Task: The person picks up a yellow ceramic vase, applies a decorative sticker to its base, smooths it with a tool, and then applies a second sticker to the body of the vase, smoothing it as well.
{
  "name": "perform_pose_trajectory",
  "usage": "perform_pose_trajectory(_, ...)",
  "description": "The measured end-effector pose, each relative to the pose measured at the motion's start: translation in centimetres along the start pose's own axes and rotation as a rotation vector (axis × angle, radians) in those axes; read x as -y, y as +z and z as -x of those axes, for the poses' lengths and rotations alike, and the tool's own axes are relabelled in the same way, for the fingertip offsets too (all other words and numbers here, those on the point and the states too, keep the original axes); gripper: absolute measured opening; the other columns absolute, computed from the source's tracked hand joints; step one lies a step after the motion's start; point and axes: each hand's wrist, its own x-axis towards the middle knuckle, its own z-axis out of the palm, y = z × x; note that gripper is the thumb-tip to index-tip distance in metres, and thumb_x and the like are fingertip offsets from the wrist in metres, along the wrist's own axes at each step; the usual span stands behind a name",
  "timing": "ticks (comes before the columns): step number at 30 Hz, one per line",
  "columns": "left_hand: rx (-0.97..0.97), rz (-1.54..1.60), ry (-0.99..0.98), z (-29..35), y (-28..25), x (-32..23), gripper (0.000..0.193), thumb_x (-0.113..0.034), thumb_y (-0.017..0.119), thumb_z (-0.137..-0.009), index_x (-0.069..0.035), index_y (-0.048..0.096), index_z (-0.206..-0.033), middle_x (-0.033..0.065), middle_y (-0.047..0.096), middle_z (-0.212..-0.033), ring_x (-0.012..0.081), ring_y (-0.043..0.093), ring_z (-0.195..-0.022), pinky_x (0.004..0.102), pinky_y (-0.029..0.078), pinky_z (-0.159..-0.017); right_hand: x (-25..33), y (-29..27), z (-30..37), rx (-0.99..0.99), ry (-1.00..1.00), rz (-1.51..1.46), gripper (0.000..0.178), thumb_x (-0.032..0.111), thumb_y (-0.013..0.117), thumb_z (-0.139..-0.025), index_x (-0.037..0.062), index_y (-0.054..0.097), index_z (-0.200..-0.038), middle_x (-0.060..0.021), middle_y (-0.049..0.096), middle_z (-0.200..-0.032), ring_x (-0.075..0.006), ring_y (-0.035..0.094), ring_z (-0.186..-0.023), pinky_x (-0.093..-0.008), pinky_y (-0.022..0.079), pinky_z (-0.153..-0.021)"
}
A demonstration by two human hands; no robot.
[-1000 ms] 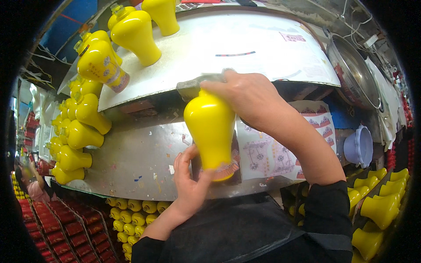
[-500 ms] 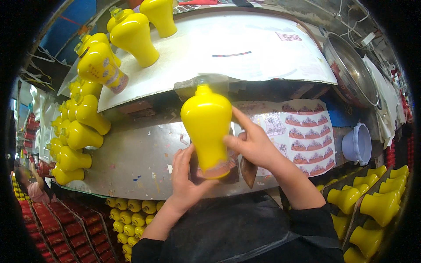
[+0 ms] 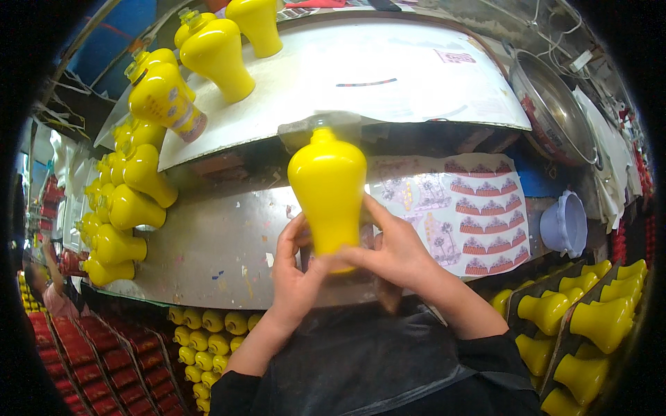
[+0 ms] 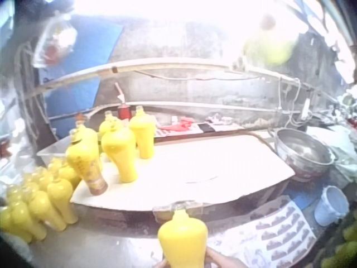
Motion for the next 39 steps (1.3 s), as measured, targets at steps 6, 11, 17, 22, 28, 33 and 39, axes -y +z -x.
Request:
perform_pose_trajectory(6, -0.011, 0.095, -0.027, 0.4, -0.5, 1.9, 0.059, -0.01, 0.066, -0.099, 0.0, 0.044, -0.153, 0.016, 0.054, -0.147, 0.026, 0.054, -0.136, 0.0406, 0.043, -0.115, -1.2, 0.6, -0.3, -0.044, -0.082, -0.099, 0.084, 0.018, 0.075, -0.09, -0.0017, 0.035, -0.161, 0.0002, 0.062, -0.08, -0.0016, 0.051, -0.059, -0.0198, 0.041, -0.052)
perform_pose_trajectory(11, 0.013, 0.118, -0.026, 0.6, -1.0, 3.5, 0.053, -0.014, 0.054, -0.107, -0.005, 0.041, -0.157, 0.0117, 0.055, -0.145, 0.0202, 0.054, -0.13, 0.0363, 0.042, -0.112, -1.9, 0.1, 0.5, 0.071, -0.04, -0.181, 0.072, 0.023, 0.064, -0.102, 0.0005, 0.033, -0.162, -0.0065, 0.066, -0.108, -0.003, 0.052, -0.069, -0.0189, 0.044, -0.06)
perform_pose_trajectory(17, -0.027, 0.243, -0.059, 0.8, 0.3, 1.9, 0.063, -0.016, 0.066, -0.1, 0.0, 0.041, -0.155, 0.0155, 0.052, -0.149, 0.025, 0.048, -0.141, 0.0397, 0.04, -0.117, -2.5, 1.6, 0.8, -0.044, -0.129, -0.105, 0.08, 0.03, 0.073, -0.094, -0.0008, 0.038, -0.159, -0.0136, 0.069, -0.108, -0.0095, 0.059, -0.075, -0.0253, 0.05, -0.068)
perform_pose_trajectory(22, -0.042, 0.258, -0.063, 0.5, 0.5, 1.5, 0.064, -0.014, 0.07, -0.098, 0.001, 0.042, -0.153, 0.0145, 0.052, -0.149, 0.0238, 0.049, -0.139, 0.0397, 0.04, -0.116, -2.7, 2.0, 0.7, -0.065, -0.11, -0.081, 0.084, 0.035, 0.075, -0.092, -0.0003, 0.039, -0.159, -0.0127, 0.069, -0.105, -0.0081, 0.056, -0.071, -0.0246, 0.047, -0.063)
perform_pose_trajectory(28, -0.042, 0.281, -0.051, 0.6, 0.3, 2.3, 0.062, -0.014, 0.069, -0.099, 0.001, 0.043, -0.153, 0.0146, 0.053, -0.148, 0.0245, 0.051, -0.137, 0.04, 0.04, -0.117, -2.5, 2.6, 0.9, -0.085, -0.135, -0.148, 0.084, 0.036, 0.075, -0.092, 0.0001, 0.039, -0.159, -0.0171, 0.069, -0.12, -0.0113, 0.06, -0.076, -0.0263, 0.051, -0.07)
perform_pose_trajectory(33, -0.033, 0.276, -0.043, 0.5, 0.2, 2.4, 0.061, -0.014, 0.069, -0.099, 0.001, 0.043, -0.153, 0.0147, 0.053, -0.149, 0.0244, 0.051, -0.137, 0.0398, 0.04, -0.117, -2.7, 1.9, 0.7, -0.077, -0.129, -0.155, 0.079, 0.033, 0.071, -0.095, -0.0006, 0.038, -0.159, -0.0195, 0.068, -0.127, -0.0168, 0.068, -0.09, -0.0309, 0.055, -0.084)
perform_pose_trajectory(39, -0.063, 0.279, -0.071, 0.4, 0.9, 1.8, 0.065, -0.024, 0.073, -0.099, -0.007, 0.041, -0.153, 0.0125, 0.054, -0.14, 0.022, 0.054, -0.125, 0.0389, 0.042, -0.112, -2.8, 1.6, 0.4, -0.041, -0.157, -0.105, 0.076, 0.028, 0.071, -0.1, -0.0026, 0.035, -0.16, -0.0115, 0.062, -0.137, -0.0058, 0.057, -0.078, -0.0233, 0.051, -0.072)
